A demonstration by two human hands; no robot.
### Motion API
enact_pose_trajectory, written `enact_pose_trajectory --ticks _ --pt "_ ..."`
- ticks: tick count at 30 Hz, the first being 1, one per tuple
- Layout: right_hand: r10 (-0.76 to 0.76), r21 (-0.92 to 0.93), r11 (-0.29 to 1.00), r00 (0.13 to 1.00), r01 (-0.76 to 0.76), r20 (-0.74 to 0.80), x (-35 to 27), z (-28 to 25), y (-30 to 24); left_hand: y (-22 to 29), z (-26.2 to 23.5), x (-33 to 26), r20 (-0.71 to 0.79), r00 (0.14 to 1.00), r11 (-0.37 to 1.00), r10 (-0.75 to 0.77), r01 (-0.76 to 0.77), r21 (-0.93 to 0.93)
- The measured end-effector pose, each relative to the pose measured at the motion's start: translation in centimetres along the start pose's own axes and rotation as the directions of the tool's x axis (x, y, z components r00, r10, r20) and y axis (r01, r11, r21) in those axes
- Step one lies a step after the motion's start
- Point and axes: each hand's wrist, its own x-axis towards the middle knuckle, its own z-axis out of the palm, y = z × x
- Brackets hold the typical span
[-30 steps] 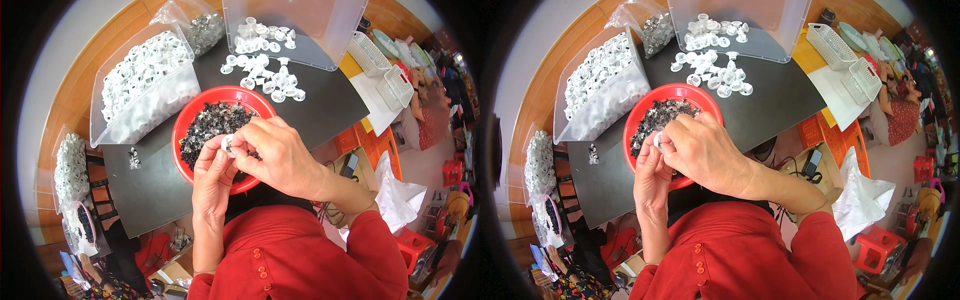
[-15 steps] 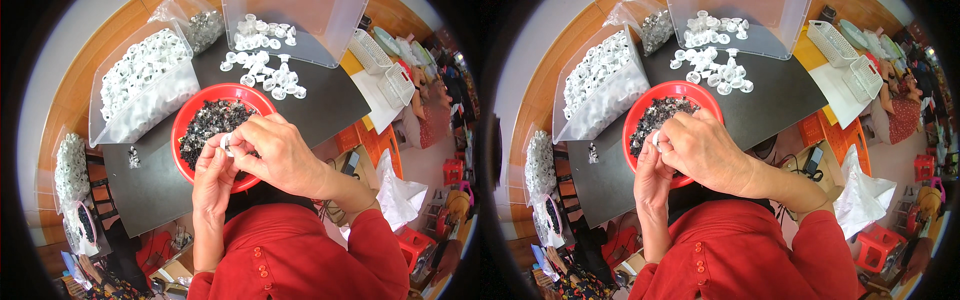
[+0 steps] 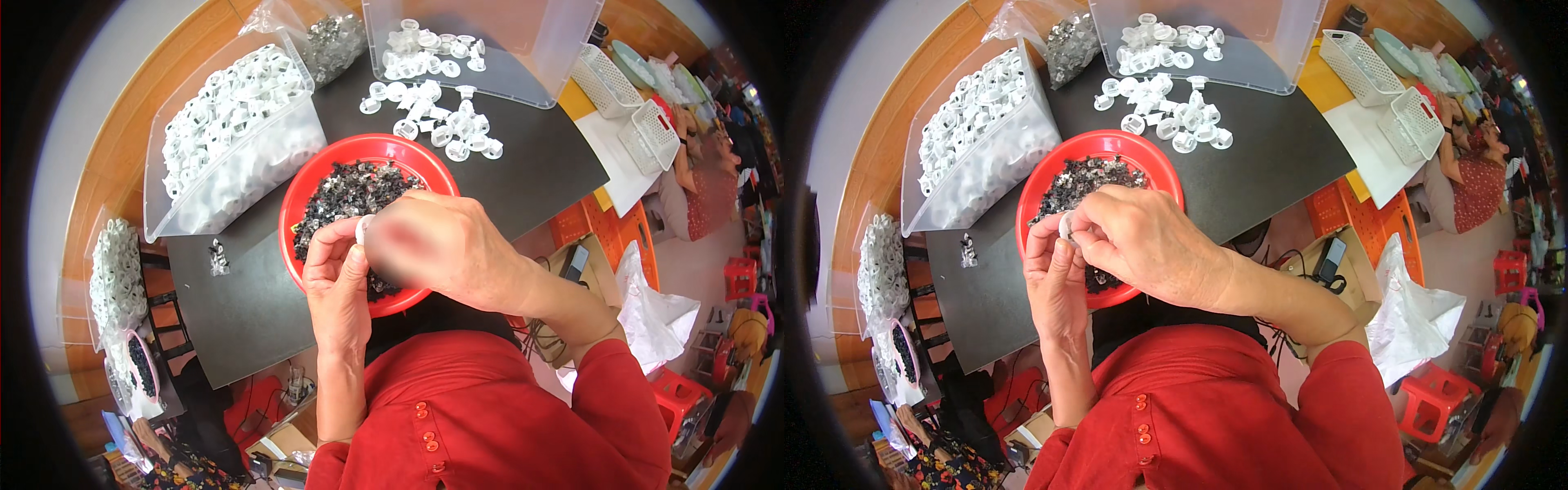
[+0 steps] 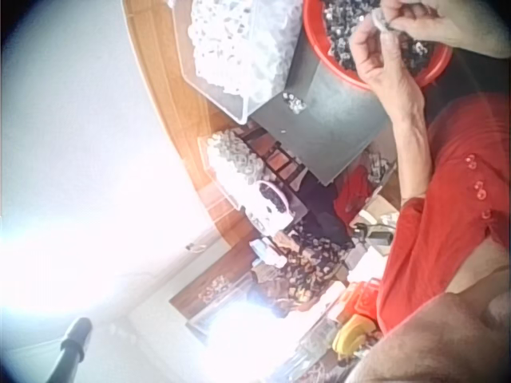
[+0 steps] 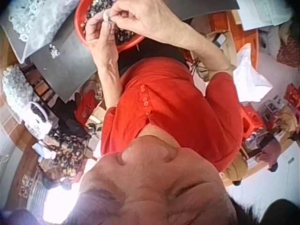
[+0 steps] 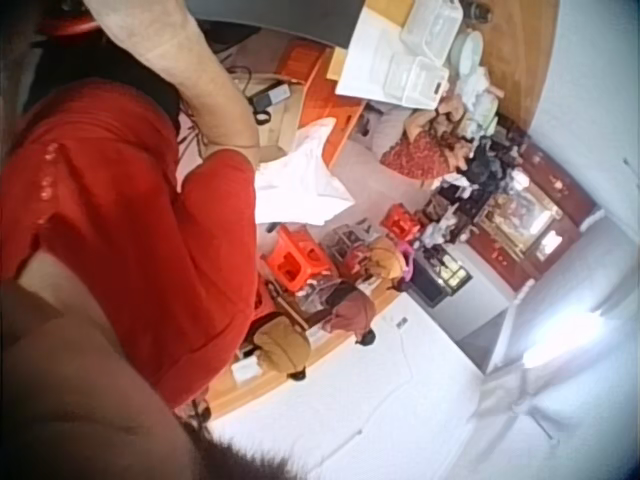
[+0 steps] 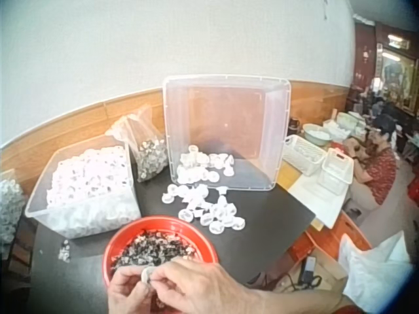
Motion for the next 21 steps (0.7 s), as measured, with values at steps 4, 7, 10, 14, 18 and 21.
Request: enact_pose_trajectory --ticks 4,7,10,14,18,21 --pt "-0.043 0.041 0.998 0.999 0.044 -0.025 -0.1 0.6 0.6 -0.3 -0.3 0.2 0.005 0.998 0.998 0.061 -0.061 0.011" --pt "-0.094 0.027 0.995 0.995 0.095 -0.029 -0.1 0.6 0.8 -0.3 -0.1 0.2 0.020 0.987 0.984 0.161 -0.162 0.075" --pt "-0.172 -0.054 0.984 0.984 0.170 -0.041 0.0 0.4 1.0 -0.7 -0.7 0.3 -0.002 0.997 0.997 0.073 -0.073 -0.008" --pt "-0.254 -0.102 0.962 0.967 0.252 0.000 0.5 0.4 1.2 -1.0 -0.8 -0.1 -0.010 0.997 0.996 0.080 -0.080 -0.028" --pt "-0.212 -0.044 0.976 0.977 0.212 -0.003 0.8 0.5 1.0 -0.8 -0.7 0.1 0.004 0.981 0.979 0.195 -0.195 0.055" --pt "-0.071 0.075 0.995 0.996 0.067 0.056 0.4 0.4 0.5 -0.6 -0.7 0.1 0.056 0.973 0.971 0.223 -0.227 0.080"
